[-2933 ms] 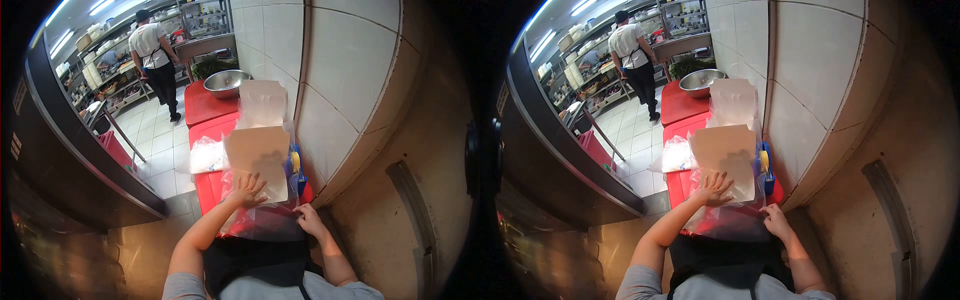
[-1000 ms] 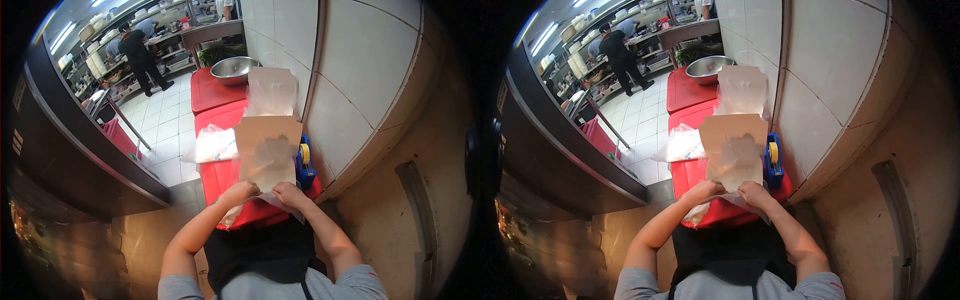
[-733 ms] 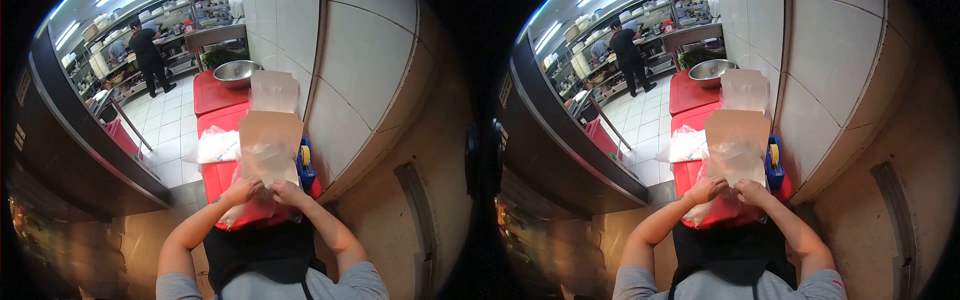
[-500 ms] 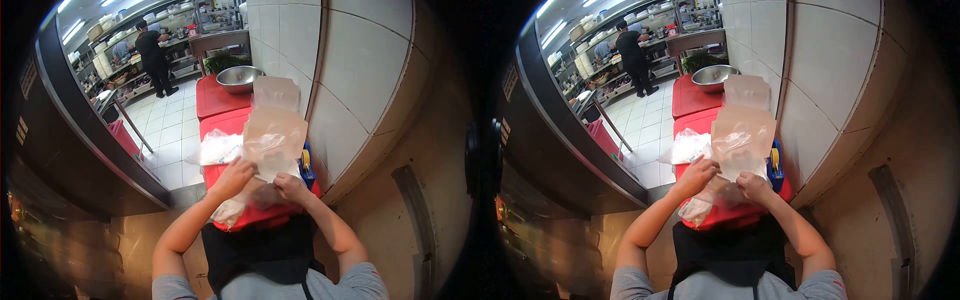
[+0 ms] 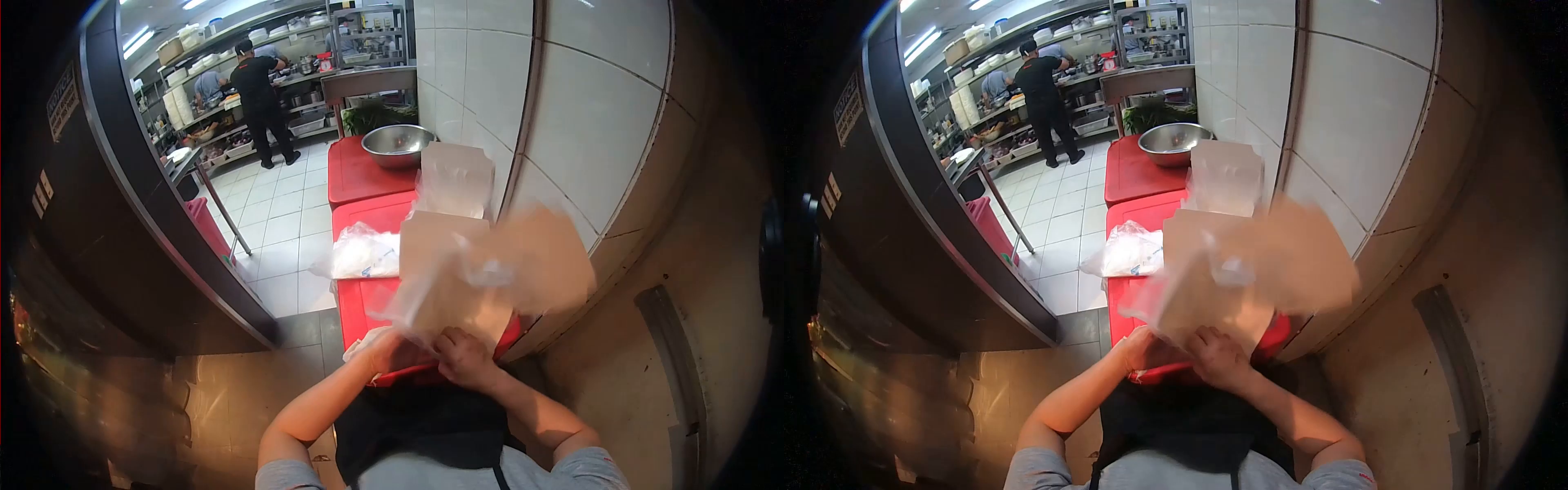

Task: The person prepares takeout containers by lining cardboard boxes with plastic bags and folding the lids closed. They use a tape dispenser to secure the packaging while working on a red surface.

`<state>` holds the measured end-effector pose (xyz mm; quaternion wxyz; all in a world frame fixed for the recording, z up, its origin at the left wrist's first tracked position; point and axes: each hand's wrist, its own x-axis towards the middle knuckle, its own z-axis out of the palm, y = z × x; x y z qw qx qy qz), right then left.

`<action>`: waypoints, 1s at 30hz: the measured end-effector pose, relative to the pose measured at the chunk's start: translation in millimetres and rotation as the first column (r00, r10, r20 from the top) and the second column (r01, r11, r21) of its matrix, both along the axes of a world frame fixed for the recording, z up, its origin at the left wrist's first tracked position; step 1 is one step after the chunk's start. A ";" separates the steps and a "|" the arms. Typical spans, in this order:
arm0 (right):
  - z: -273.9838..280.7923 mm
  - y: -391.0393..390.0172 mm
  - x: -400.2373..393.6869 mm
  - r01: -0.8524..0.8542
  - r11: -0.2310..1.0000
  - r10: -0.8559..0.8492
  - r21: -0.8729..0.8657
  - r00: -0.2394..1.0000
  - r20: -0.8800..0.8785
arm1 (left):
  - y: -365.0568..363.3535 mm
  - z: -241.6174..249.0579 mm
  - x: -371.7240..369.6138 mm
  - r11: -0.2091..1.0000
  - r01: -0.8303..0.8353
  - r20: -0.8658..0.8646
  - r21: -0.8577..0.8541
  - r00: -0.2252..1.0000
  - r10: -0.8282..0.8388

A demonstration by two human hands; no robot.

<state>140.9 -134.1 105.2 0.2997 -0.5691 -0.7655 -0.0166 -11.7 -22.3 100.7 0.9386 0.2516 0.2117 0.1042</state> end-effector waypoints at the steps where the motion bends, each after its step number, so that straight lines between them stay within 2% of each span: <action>1: -14.0 1.4 -0.9 0.023 1.000 -0.023 -0.001 0.999 -0.045 | 7.7 -22.6 8.6 0.989 0.030 -0.036 0.146 0.999 -0.025; 3: -38.2 4.5 -0.2 0.066 0.998 -0.067 -0.006 0.987 -0.144 | 34.5 -82.0 31.6 0.901 0.100 -0.116 0.422 0.992 -0.055; 4: -43.8 6.6 3.6 0.078 0.997 -0.080 -0.014 0.980 -0.184 | 15.7 -2.3 34.5 0.904 0.218 -0.446 0.367 0.895 -0.034; 5: -45.5 6.6 10.2 0.084 0.996 -0.092 -0.043 0.969 -0.231 | 17.7 -13.5 46.1 0.913 0.269 -0.337 0.308 0.928 -0.160; 6: -43.9 2.4 16.8 0.085 0.994 -0.102 -0.073 0.960 -0.262 | 0.1 33.8 39.6 0.801 0.262 -0.159 0.538 0.965 -0.208; 7: -38.8 -1.8 23.9 0.075 0.990 -0.108 -0.120 0.948 -0.299 | -3.8 58.5 38.8 0.665 0.233 -0.060 0.710 0.960 -0.272; 8: -32.1 -8.4 30.7 0.061 0.984 -0.115 -0.169 0.935 -0.335 | -7.7 83.3 37.9 0.521 0.143 0.041 0.842 0.945 -0.326; 9: -22.3 -15.8 38.9 0.045 0.974 -0.124 -0.221 0.925 -0.360 | 2.2 79.5 43.2 0.380 0.083 0.066 0.921 0.930 -0.363; 11: 2.5 -28.0 53.8 0.021 0.956 -0.136 -0.292 0.915 -0.380 | 19.0 60.6 52.1 0.452 -0.175 0.327 0.875 0.901 -0.286; 12: 16.9 -31.1 61.4 0.015 0.948 -0.144 -0.317 0.911 -0.386 | 24.9 42.2 53.8 0.626 -0.352 0.530 0.696 0.839 -0.118; 14: 51.8 -28.6 76.5 0.022 0.949 -0.145 -0.315 0.916 -0.373 | 43.5 18.4 52.3 0.789 -0.485 0.561 0.377 0.798 0.221; 15: 70.4 -20.9 84.9 0.033 0.954 -0.144 -0.298 0.922 -0.359 | 53.0 -0.9 47.1 0.527 -0.398 0.363 0.751 0.915 0.174; 16: 89.4 -10.4 91.3 0.049 0.962 -0.142 -0.269 0.931 -0.337 | 51.7 -19.0 37.3 -0.142 -0.130 0.157 0.981 0.967 0.200; 17: 107.0 4.5 97.9 0.073 0.971 -0.144 -0.227 0.938 -0.314 | 54.4 -49.4 31.3 -0.479 0.168 -0.059 0.862 0.970 0.235; 18: 125.3 23.6 104.6 0.092 0.979 -0.144 -0.183 0.946 -0.290 | 43.0 -62.8 22.8 -0.609 0.372 -0.187 0.701 0.920 0.346; 20: 152.2 73.2 120.2 0.144 0.987 -0.159 -0.078 0.959 -0.237 | 51.7 -87.0 18.2 -0.510 0.648 -0.607 0.565 0.745 0.275; 23: 167.4 173.6 148.1 0.233 0.969 -0.218 0.075 0.961 -0.170 | 50.9 -77.1 4.8 -0.706 0.466 -0.437 0.533 0.866 0.243; 25: 150.3 244.0 168.8 0.305 0.943 -0.289 0.129 0.948 -0.130 | 37.4 -79.0 -6.3 -0.741 0.422 -0.379 0.522 0.893 0.242; 27: 110.2 300.8 183.2 0.382 0.914 -0.375 0.136 0.924 -0.075 | 25.9 -109.6 -15.5 -0.695 0.470 -0.457 0.544 0.861 0.225; 28: 84.6 323.2 188.5 0.419 0.899 -0.418 0.128 0.908 -0.039 | 21.3 -109.9 -20.0 -0.674 0.441 -0.440 0.592 0.878 0.188; 30: 21.9 347.0 190.3 0.470 0.883 -0.470 -0.002 0.883 -0.001 | 11.2 -108.3 -27.3 -0.617 0.445 -0.459 0.649 0.876 0.149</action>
